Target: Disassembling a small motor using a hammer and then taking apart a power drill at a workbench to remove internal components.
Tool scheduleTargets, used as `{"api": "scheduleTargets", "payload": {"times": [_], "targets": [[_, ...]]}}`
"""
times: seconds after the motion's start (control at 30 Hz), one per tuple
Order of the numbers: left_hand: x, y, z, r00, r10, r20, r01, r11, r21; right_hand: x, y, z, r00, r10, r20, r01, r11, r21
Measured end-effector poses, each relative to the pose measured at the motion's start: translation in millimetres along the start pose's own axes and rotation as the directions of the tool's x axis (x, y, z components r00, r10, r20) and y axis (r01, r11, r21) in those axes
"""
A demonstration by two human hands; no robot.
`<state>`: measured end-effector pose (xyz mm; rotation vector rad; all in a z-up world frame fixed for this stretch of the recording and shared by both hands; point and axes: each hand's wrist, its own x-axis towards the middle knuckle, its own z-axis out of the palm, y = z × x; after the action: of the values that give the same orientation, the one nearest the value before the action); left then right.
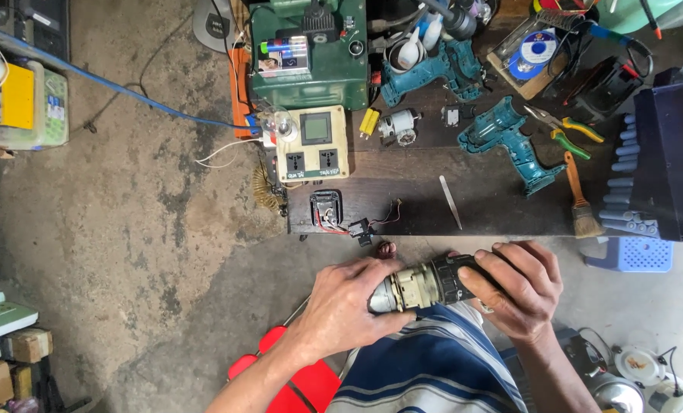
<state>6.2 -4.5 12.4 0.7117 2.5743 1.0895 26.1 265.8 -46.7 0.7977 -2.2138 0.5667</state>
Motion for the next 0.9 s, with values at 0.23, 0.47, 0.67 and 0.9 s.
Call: {"api": "scheduleTargets", "payload": {"times": [0.23, 0.47, 0.67, 0.9], "targets": [[1, -4, 9, 0.993, 0.015, -0.12, -0.01, 0.999, 0.04, 3, -1, 2, 1.0, 0.019, 0.016, -0.02, 0.999, 0.025], [3, -4, 9, 0.995, -0.021, -0.096, 0.032, 0.994, 0.109, -38, 16, 16, 0.97, 0.113, 0.216, -0.143, 0.981, 0.132], [1, -12, 18, 1.0, -0.014, -0.011, 0.015, 0.994, 0.108, -25, 19, 18, 0.961, 0.077, 0.266, -0.141, 0.964, 0.228], [-1, -23, 20, 0.999, -0.04, -0.036, 0.041, 0.999, 0.024, 19, 12, 4, 0.968, -0.039, 0.248, 0.012, 0.994, 0.111]]}}
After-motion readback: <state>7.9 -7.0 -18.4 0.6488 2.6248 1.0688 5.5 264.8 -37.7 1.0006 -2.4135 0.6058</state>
